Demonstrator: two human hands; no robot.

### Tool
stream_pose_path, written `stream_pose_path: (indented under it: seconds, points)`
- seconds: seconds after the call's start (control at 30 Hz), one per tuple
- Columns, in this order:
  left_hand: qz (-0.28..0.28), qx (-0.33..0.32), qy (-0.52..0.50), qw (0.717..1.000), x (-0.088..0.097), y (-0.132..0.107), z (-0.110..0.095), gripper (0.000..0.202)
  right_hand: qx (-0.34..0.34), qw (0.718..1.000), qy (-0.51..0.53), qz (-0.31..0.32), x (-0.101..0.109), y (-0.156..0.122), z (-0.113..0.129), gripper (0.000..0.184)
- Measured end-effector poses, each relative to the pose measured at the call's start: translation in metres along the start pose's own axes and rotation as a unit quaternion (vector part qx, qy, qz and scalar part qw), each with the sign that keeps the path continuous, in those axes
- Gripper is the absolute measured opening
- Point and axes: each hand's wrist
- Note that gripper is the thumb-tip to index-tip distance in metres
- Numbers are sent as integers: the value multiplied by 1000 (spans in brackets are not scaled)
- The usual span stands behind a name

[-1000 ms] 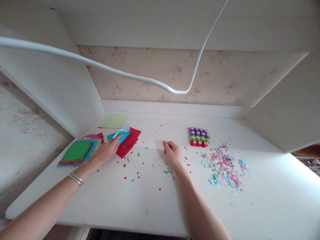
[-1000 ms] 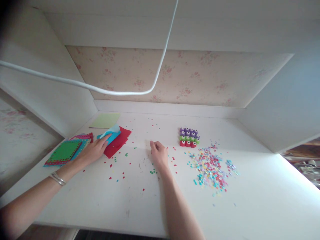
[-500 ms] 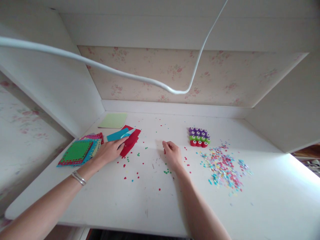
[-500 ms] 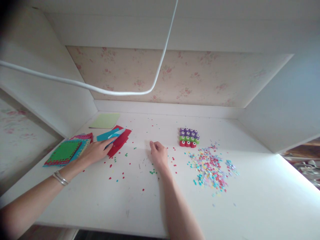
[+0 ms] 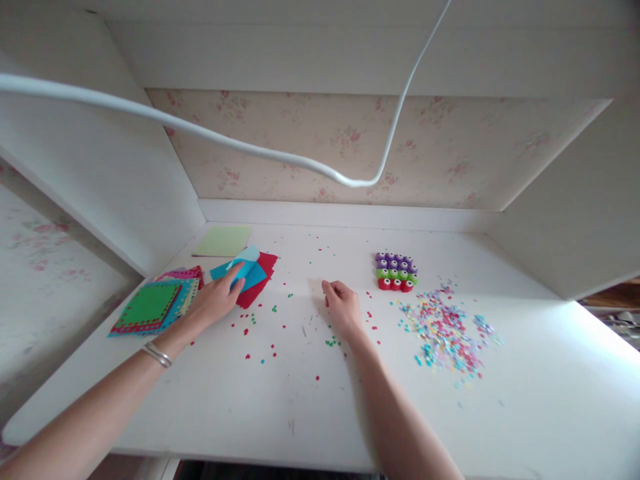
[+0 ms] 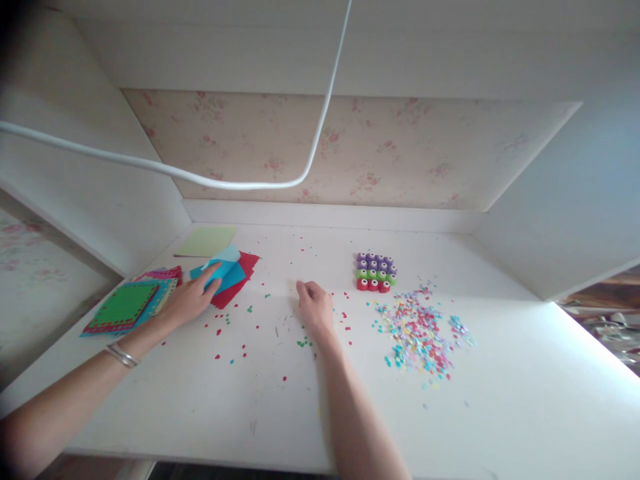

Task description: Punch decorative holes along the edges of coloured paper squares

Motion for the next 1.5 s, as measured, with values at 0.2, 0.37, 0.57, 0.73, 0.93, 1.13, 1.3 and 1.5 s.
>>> stream_pose_path:
  seconds: [0.2, 0.37, 0.57, 0.73, 0.93, 1.13, 1.3, 1.5]
  points:
    - [3, 14, 7, 1000, -1, 6, 8, 52, -4, 1000, -2, 2, 0, 1, -1, 41]
    - [-47, 56, 11, 997, 0, 10, 12, 62, -1, 1000, -2, 2, 0, 1, -1, 41]
    - [-83, 82, -80, 990, 4, 11, 15, 59, -3, 1000, -3, -2, 0, 1, 0, 42]
    - [-20, 67, -120, 990, 8, 6, 15, 62, -3, 1000, 0, -4, 0, 0, 1, 42]
    - [-160, -10, -113, 981, 31, 1, -1, 52, 4, 1000, 14, -7, -2, 1, -2, 42]
    - [-128, -287, -131, 940, 26, -35, -63, 49, -4, 998, 61, -18, -2, 2, -5, 43]
    - [-8, -334, -138, 932, -4, -75, -111, 56, -25, 994, 102, -40, 2, 3, -5, 44]
    - [-35, -311, -194, 930, -6, -71, -123, 41, -45, 988, 141, -51, 10, 2, 4, 44]
Point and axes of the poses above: each hand's wrist, its own y-axis towards the middle knuckle, its own x-axis out of the back of the hand, z = x × y, and after that the axes turned 7 degrees about -z, right-handed
